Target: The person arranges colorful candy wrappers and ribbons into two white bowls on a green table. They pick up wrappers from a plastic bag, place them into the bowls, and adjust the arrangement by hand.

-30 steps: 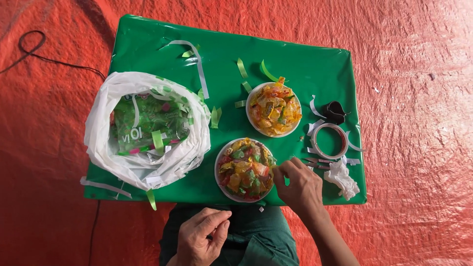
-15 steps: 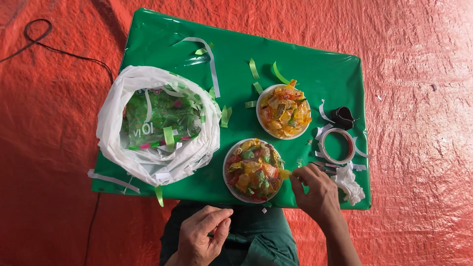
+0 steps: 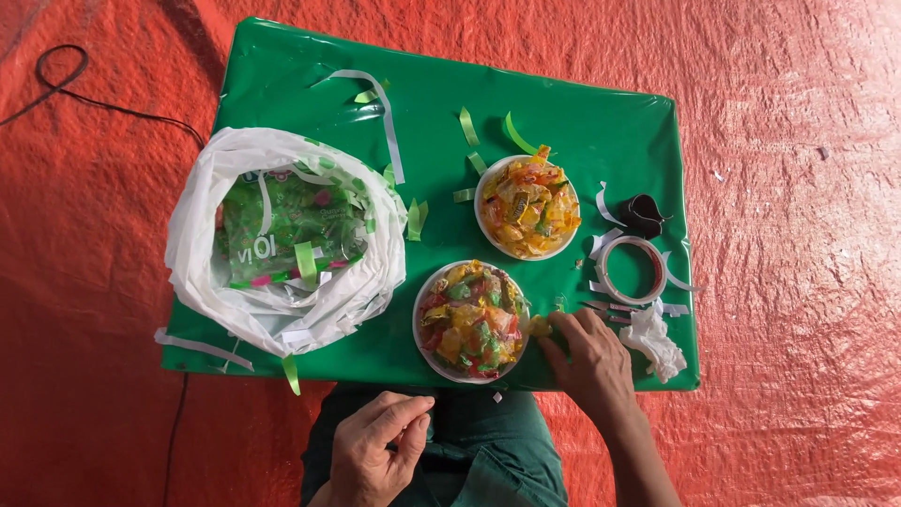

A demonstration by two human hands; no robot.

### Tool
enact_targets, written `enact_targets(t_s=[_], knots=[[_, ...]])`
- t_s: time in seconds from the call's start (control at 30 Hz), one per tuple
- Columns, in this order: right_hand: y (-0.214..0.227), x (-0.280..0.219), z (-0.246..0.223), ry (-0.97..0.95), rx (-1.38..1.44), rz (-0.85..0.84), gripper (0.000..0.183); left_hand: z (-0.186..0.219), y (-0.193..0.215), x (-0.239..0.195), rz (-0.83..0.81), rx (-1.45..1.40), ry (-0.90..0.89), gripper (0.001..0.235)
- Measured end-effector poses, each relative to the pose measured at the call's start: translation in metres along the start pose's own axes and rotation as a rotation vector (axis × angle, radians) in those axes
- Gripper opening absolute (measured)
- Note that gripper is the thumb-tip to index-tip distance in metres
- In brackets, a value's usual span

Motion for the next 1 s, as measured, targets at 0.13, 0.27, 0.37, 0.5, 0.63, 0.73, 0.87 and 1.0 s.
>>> enact_targets(t_s=[0.13,0.27,0.37,0.5,0.63,0.73,0.87,1.0], knots=[[0.03,-0.021,-0.012,0.077,0.162,-0.014,0.022,0.003,-0.01,0.002,-0.033,-0.08,0.037,0.017],[0.062,-0.08,-0.058,0.387,0.446,-0.202,0.017,-0.005,-0.057,-0.021,-0.228,-0.553,0.458,0.049],[0.065,-0.105,-0.085,0.521,0.486,-0.208,0.011,-0.006,-0.089,-0.031,-0.341,-0.646,0.627,0.026],[0.038,-0.109,-0.057,0.328,0.69,-0.273,0.019,-0.027,-0.12,-0.083,-0.179,-0.946,1.025,0.025],[0.029,-0.111,-0.048,0.281,1.037,-0.121,0.038,-0.011,-0.145,-0.084,-0.068,-1.306,1.117,0.029],[0.03,-0.109,-0.045,0.221,1.15,-0.066,0.041,-0.012,-0.163,-0.092,-0.015,-1.369,1.138,0.031],[0.029,-0.104,-0.04,0.177,1.153,-0.064,0.043,-0.014,-0.176,-0.099,0.043,-1.448,1.195,0.028],[0.029,-0.091,-0.027,0.238,1.098,-0.042,0.041,-0.014,-0.175,-0.097,0.039,-1.385,1.254,0.041]])
Point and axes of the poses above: each hand's wrist, its own x-axis towards the middle knuckle, its own y-axis out of the back of the hand, z = x × y, the point moved 9 cm from there along x, towards the middle knuckle, and after that the axes turned 13 degrees about -y, right-handed, at the moved point
